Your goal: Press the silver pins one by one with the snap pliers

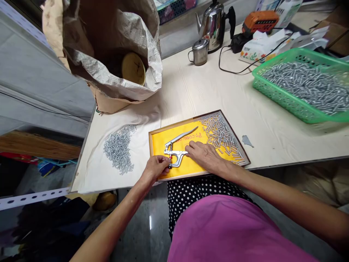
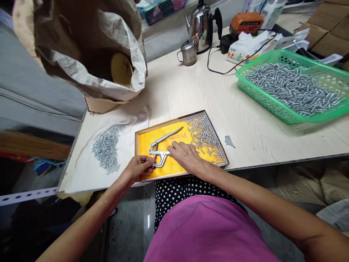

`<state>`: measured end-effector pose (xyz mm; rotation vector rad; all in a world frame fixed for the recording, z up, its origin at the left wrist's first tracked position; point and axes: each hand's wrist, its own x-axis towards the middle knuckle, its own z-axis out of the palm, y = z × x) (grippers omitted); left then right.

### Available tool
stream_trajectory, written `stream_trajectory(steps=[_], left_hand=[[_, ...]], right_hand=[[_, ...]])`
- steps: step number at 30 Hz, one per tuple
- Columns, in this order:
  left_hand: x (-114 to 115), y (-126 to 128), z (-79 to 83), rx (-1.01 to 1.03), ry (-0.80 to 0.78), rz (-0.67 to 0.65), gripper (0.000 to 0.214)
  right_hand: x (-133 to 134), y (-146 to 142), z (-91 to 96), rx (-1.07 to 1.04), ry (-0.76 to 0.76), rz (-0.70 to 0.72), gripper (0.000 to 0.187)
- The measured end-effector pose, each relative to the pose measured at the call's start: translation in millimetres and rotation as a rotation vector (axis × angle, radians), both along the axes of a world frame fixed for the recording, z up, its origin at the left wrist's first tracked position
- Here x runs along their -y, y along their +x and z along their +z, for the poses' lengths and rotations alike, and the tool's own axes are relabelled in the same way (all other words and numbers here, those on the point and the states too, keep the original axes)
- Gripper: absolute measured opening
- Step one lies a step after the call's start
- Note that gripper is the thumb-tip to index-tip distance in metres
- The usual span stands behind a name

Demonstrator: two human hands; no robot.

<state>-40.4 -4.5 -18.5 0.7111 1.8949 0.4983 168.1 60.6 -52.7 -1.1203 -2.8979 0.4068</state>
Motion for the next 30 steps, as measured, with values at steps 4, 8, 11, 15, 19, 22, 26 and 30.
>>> stream_trajectory(steps=[4,8,11,15,19,22,26,30], left_hand=[[-7,3,8.7,0.042,-0.099,-0.006,0.025],[-11,4,13.0,0.058,-0.145,0.02,0.024],[-10,4,13.6,0.076,-0.129,0.073,0.032],[-7,5,13.8,0.083,-0.098,0.126,0.039],[-9,7,15.5,0.067,-0.148,0.129,0.035],[-15,8,19.0,0.055,-0.196,0.106,0.03],[-23,7,25.4,0.023,-0.26,0.043,0.023],[-25,7,26.0,-0.062,-0.276,-0.065,0.016]], right_hand=[[-1,1,0.5,-0.006,-0.012,0.024,0.026],[-1,3,2.8,-0.002,-0.04,0.052,0.022],[-1,4,1.8,-0.012,-0.052,0.065,0.023],[0,6,-1.6,-0.033,-0.035,0.063,0.023],[0,6,0.4,-0.026,-0.051,0.058,0.024],[0,5,4.7,-0.003,-0.069,0.053,0.025],[-1,4,7.6,0.032,-0.094,0.063,0.026],[-1,4,6.3,0.038,-0.087,0.073,0.027]])
